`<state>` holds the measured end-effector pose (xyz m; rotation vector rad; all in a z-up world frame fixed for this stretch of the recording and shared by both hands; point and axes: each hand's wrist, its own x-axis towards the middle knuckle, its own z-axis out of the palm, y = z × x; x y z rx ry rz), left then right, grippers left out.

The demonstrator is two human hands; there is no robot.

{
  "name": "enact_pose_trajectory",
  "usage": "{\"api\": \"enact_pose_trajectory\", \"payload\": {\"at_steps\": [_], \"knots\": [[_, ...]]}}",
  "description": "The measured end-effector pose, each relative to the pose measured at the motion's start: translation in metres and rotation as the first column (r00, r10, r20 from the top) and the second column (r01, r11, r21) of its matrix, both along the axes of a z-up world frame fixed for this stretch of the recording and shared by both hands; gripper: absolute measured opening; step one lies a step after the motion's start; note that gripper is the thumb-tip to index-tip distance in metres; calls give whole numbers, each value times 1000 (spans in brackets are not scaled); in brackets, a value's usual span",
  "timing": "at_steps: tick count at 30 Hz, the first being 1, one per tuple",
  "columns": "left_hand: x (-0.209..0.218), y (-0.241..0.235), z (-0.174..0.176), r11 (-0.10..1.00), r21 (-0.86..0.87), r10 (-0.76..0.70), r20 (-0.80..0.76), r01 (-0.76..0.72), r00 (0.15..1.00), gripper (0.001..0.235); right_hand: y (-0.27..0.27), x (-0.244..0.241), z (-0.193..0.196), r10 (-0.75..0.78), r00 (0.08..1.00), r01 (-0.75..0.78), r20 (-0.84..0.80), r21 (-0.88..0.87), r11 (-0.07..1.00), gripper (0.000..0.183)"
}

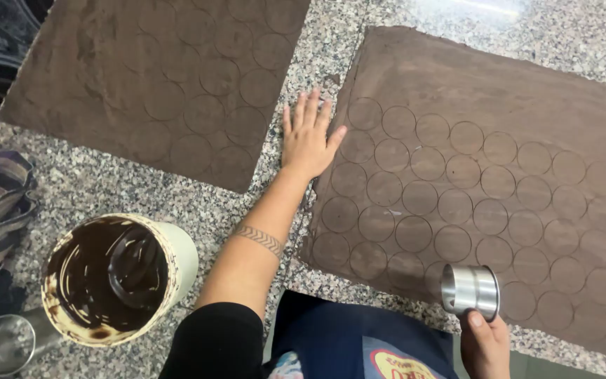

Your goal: Using a circular cutter to stamp out circles from a sheet of modelling chocolate.

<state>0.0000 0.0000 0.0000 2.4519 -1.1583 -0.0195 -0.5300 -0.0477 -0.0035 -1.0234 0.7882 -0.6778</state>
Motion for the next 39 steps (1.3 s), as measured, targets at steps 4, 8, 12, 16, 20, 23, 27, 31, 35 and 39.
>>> {"api": "enact_pose_trajectory", "payload": {"at_steps": [4, 8, 12, 16, 20, 23, 27, 31, 35, 39], "knots": [[-11, 18, 19, 985, -50, -168, -10, 167, 986, 70, -18, 18, 6, 48, 998, -47, 39, -28, 999, 47], [-31, 50, 15, 987, 82, -136, -18, 137, 990, 73, -17, 44, 34, 21, 1000, -21, 9, 10, 1000, 56], [-46, 75, 23, 972, 20, -233, 71, 233, 970, 78, -18, 34, 9, 33, 998, -34, 46, 11, 999, 54], [-59, 98, 31, 968, 202, -146, -34, 150, 989, 77, -11, 52, 14, 58, 998, -59, 32, 43, 997, 55], [-66, 111, 24, 980, 87, -182, 6, 181, 983, 75, -6, 80, 23, 109, 993, -108, -36, 28, 994, 58], [-68, 117, 25, 987, 98, -128, -7, 128, 992, 74, -4, 92, 19, 126, 992, -125, -15, 30, 992, 58], [-69, 112, 33, 955, 45, -294, 25, 293, 955, 71, -2, 90, 13, 141, 990, -139, -29, 56, 989, 59], [-61, 105, 33, 981, 141, -125, -49, 130, 991, 73, -5, 93, 22, 133, 990, -129, -55, 62, 990, 59], [-60, 106, 31, 975, 139, -163, -79, 173, 984, 74, -8, 106, 40, 135, 991, -135, -18, 35, 990, 62], [-58, 105, 24, 995, 66, -69, -26, 70, 997, 78, -10, 105, 35, 154, 988, -153, -30, 36, 988, 61]]}}
